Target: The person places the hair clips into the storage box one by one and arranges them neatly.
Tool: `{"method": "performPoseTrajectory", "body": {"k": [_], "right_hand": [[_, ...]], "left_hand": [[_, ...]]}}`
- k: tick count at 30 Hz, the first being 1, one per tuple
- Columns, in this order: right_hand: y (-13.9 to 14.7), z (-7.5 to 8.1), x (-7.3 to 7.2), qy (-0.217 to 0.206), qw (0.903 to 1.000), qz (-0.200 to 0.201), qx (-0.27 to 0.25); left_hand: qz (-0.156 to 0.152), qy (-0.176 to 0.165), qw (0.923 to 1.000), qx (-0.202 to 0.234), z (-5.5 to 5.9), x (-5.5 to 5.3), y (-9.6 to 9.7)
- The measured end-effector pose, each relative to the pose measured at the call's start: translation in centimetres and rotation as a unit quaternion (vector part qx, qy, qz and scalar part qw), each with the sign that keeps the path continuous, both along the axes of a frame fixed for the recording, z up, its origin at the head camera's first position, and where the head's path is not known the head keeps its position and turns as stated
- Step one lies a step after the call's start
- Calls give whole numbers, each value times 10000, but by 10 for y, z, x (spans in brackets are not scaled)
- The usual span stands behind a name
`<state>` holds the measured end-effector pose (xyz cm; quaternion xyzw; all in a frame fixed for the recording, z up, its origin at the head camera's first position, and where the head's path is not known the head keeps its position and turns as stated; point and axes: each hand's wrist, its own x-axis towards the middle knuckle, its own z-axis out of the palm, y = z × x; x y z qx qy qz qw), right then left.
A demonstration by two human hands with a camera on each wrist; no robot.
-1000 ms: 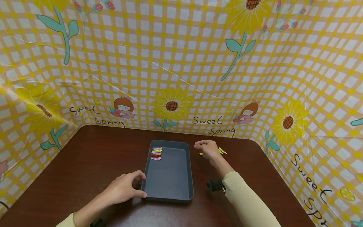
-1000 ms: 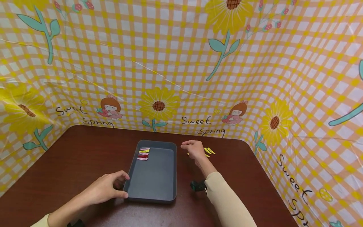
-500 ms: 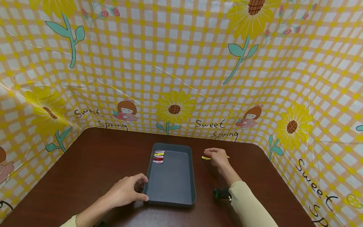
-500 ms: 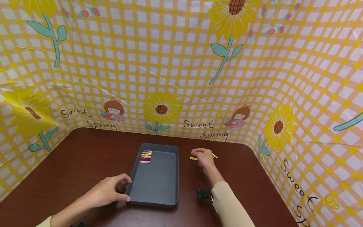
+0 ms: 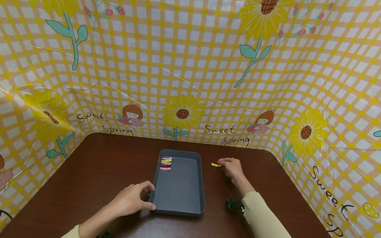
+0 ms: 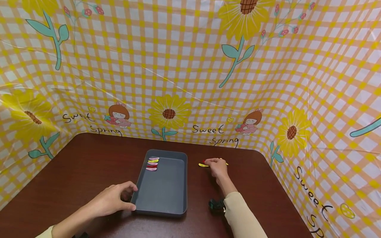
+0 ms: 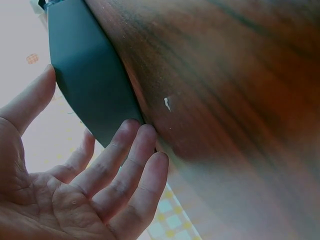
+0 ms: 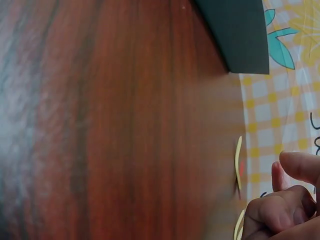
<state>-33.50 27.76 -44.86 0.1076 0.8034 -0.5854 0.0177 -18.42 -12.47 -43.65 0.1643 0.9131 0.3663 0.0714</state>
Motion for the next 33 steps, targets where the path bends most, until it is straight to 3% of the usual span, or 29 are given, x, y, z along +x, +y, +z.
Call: {"method": "performPoseTrajectory", "body": {"k": [10,20,33], "right_hand": [[8,-14,0,-90,9998,-7,148],[7,-19,-5,-111,9956,-80,922],[5,-20,-4,-154,9936,-110,1117]], "left_hand": [[2,20,10000,10,0,0,0],[98,-26,9999,-52,3,1,1],[128,-87,9998,-120,2,0,1]]}}
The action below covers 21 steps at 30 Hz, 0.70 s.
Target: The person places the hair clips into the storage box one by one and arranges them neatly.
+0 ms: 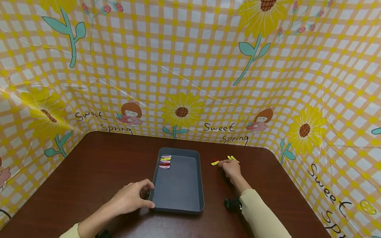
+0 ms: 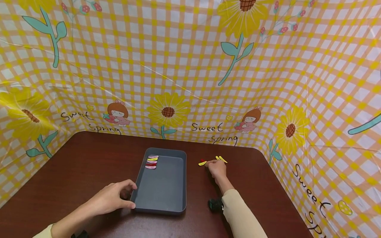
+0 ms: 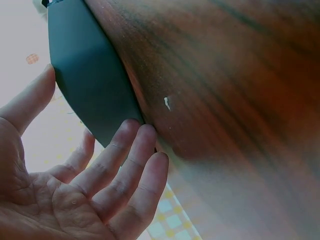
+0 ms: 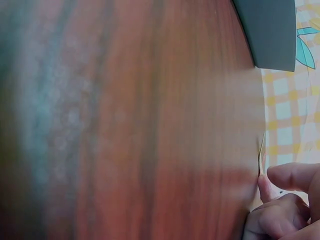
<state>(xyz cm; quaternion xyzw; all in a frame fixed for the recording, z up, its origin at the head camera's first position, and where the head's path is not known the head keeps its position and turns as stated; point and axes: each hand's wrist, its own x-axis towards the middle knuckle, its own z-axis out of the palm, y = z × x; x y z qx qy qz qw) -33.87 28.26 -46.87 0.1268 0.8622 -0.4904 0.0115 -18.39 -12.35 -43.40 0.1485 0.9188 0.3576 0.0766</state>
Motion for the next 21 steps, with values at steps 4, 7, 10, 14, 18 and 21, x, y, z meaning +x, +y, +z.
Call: {"method": "performPoseTrajectory", "body": {"k": [4,7,10,14,18,21], "right_hand": [[-2,0,-2,-35,10000,48,52],[-3,0,-3,-34,9999,112,122],[-4,0,-4,1,9997,140,203],[-6,0,-4,58,9994,208,269],[-7,0,-3,53,9992,288,271],[-7,0,-3,19,9992,311,245]], "left_hand": [[2,11,10000,-5,-1,-1,0],[-10,-1,10000,11,-1,-1,0],[-26,-8,10000,29,0,-1,0],[-19,-13,10000,37,0,-1,0],[4,-15,10000,17,0,0,0],[15,-23,10000,17,0,0,0]]}}
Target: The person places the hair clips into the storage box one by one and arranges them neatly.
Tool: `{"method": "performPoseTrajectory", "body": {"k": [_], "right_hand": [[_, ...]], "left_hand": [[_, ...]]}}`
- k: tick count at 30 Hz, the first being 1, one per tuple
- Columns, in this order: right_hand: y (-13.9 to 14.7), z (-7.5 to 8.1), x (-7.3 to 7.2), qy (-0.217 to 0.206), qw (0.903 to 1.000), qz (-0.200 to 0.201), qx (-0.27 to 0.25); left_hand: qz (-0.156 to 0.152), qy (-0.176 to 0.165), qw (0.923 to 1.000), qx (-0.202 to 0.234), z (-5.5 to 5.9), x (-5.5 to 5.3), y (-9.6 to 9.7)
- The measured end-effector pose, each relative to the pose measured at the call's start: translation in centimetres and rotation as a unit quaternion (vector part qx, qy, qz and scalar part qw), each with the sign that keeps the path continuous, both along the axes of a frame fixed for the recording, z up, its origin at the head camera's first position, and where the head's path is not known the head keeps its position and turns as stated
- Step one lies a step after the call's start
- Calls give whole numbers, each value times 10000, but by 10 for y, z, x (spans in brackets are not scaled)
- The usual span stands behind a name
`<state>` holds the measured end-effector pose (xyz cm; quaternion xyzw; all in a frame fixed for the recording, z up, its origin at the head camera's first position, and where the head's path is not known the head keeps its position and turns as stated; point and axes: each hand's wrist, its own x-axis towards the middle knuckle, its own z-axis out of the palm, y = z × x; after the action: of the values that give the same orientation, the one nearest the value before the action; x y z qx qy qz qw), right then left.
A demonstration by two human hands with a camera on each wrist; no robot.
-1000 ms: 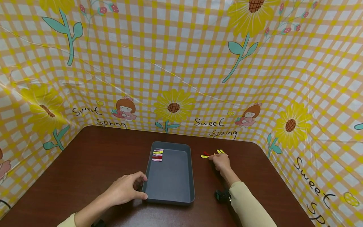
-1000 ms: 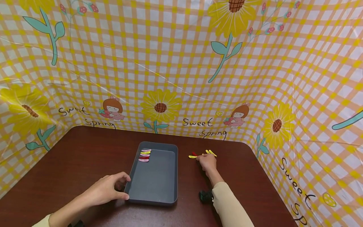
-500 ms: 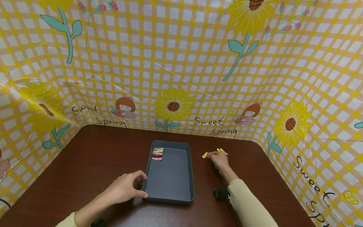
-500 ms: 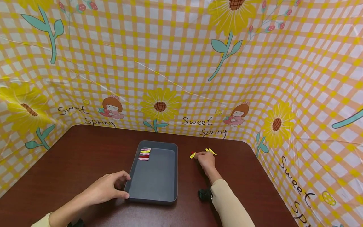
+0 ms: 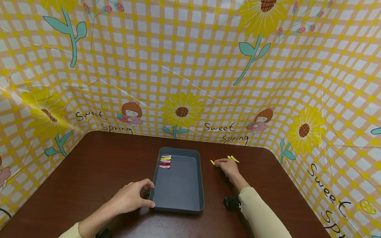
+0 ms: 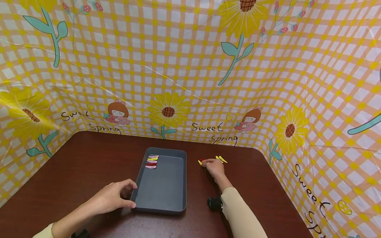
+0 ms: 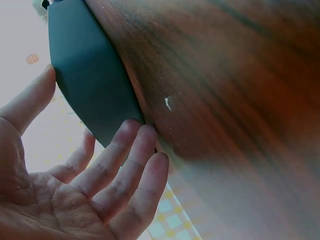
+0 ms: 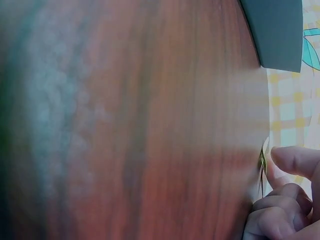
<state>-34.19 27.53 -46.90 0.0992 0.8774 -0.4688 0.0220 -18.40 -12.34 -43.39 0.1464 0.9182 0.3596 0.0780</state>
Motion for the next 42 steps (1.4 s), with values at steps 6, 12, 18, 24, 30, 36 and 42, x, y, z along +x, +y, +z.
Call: {"method": "performPoseTrajectory", "body": {"k": [6,12,18,24,30,36,42], "right_hand": [[2,-1,-1,-78,9999,64,-77],[9,-1,1,-170,9988,115,-453],[14,-1,3,-169,9970,257,-716],[12,0,5,-133,9978,232,-609],[12,-1,5,-61,9985,230,-488],[12,0,4,-8,9991,218,-368],[12,1,5,0,9987,296,-409]], "left_hand": [[9,18,10000,1,0,0,0],[-15,45,10000,0,-1,0,0],[-1,32,10000,-5,-1,0,0],[-17,59,10000,-11,0,0,0],[-12,36,10000,0,0,0,0],[-43,48,10000,33,-1,-1,-1],[-52,45,10000,41,-1,-2,-1]]}}
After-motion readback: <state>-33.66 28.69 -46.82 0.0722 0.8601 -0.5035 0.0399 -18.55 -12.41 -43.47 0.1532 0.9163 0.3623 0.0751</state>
